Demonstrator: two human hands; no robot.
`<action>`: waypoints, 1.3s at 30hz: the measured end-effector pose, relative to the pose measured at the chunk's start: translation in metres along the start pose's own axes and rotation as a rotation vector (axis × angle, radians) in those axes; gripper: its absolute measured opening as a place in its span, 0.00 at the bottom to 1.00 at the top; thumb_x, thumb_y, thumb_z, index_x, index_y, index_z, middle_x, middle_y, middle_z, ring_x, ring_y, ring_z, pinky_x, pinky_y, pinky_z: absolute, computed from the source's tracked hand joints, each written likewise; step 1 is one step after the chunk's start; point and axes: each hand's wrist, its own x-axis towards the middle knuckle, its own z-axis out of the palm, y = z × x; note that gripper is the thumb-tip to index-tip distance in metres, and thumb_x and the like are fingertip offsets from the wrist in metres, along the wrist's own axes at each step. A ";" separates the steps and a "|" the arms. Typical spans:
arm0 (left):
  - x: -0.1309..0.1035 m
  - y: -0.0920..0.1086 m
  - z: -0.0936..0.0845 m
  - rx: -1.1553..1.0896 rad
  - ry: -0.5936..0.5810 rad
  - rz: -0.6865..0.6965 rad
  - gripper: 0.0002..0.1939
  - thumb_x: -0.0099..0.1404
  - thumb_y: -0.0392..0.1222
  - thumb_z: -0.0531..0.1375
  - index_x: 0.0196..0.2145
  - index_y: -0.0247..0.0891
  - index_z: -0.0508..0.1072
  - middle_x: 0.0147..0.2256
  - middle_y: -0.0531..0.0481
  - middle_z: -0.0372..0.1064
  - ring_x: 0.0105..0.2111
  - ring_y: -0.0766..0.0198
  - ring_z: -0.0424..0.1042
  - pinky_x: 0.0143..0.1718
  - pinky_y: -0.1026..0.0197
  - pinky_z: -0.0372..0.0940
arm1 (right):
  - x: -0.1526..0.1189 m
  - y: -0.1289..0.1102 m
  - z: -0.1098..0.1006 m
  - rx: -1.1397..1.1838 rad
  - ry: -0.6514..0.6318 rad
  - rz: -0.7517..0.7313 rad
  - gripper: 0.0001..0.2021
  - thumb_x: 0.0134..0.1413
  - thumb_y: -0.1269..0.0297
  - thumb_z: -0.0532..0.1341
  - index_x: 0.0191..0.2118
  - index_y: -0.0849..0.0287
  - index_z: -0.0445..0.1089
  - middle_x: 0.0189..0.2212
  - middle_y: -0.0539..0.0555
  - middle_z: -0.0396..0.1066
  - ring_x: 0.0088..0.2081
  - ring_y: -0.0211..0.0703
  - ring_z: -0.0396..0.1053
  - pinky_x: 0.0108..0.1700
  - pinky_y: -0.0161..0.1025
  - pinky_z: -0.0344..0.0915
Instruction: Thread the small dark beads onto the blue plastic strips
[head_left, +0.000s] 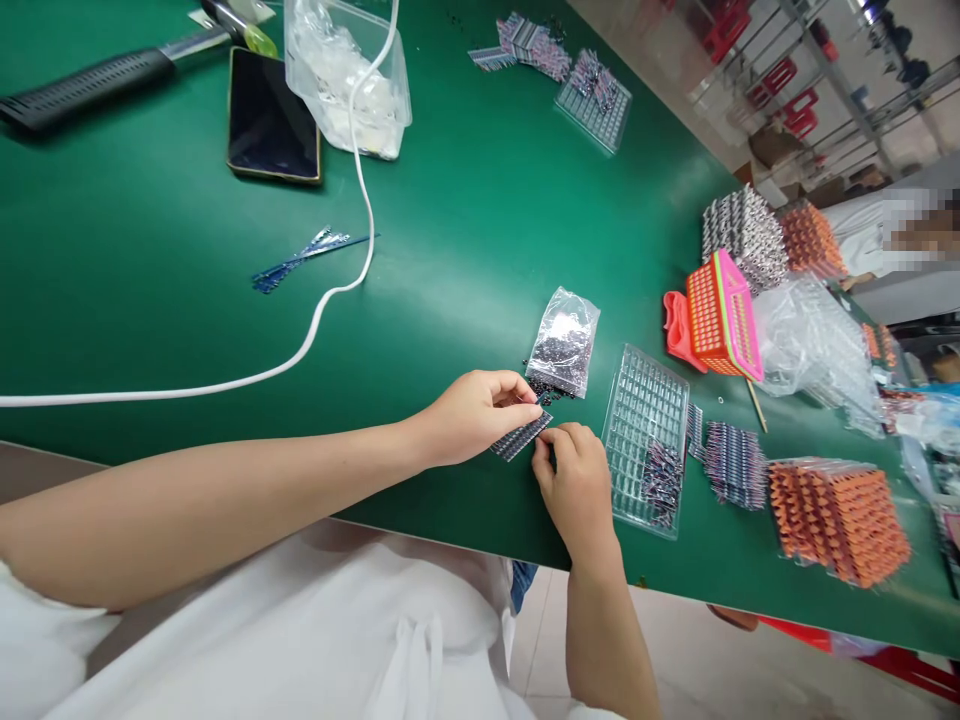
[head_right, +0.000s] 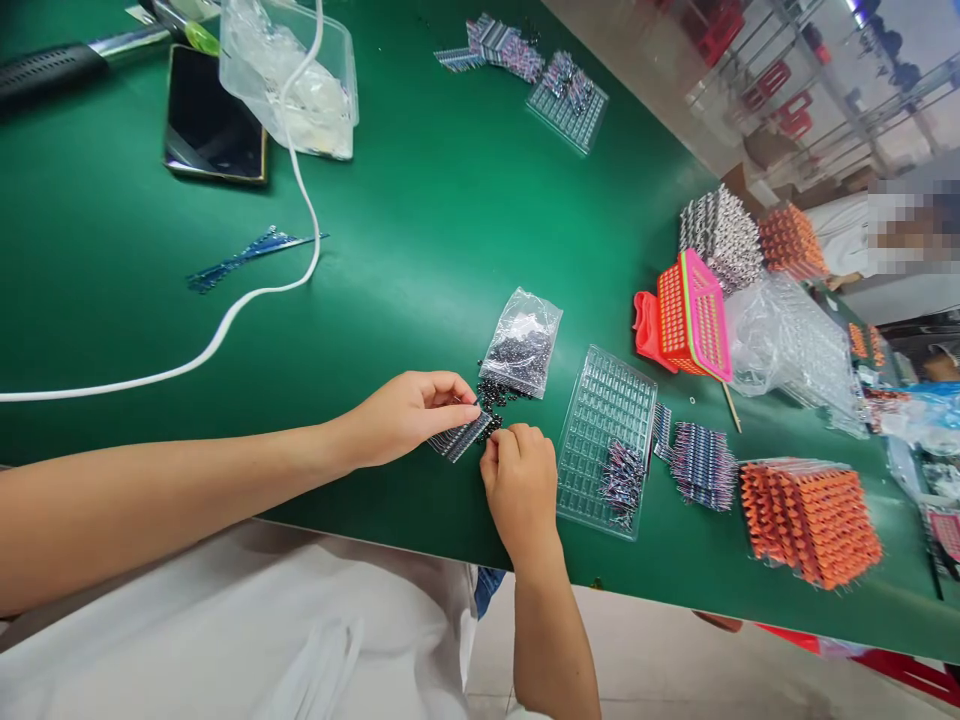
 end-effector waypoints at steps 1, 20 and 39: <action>0.000 0.000 0.000 0.015 0.000 0.009 0.08 0.60 0.43 0.65 0.31 0.36 0.72 0.28 0.55 0.69 0.29 0.66 0.69 0.33 0.63 0.62 | 0.001 0.000 -0.001 0.038 0.015 0.019 0.05 0.64 0.71 0.58 0.36 0.59 0.70 0.33 0.55 0.71 0.36 0.45 0.66 0.39 0.43 0.62; -0.027 -0.003 0.009 0.140 -0.284 0.277 0.04 0.66 0.39 0.62 0.34 0.38 0.73 0.47 0.43 0.79 0.50 0.57 0.77 0.55 0.54 0.68 | -0.020 -0.028 -0.002 0.618 0.634 0.291 0.04 0.60 0.72 0.63 0.38 0.55 0.72 0.32 0.50 0.69 0.34 0.39 0.70 0.34 0.38 0.67; -0.027 -0.001 0.011 -0.001 -0.294 0.158 0.05 0.65 0.39 0.63 0.33 0.36 0.72 0.48 0.40 0.78 0.48 0.56 0.76 0.52 0.50 0.69 | -0.026 -0.025 0.000 0.416 0.664 0.220 0.10 0.58 0.74 0.64 0.43 0.52 0.71 0.33 0.50 0.71 0.33 0.38 0.71 0.32 0.38 0.69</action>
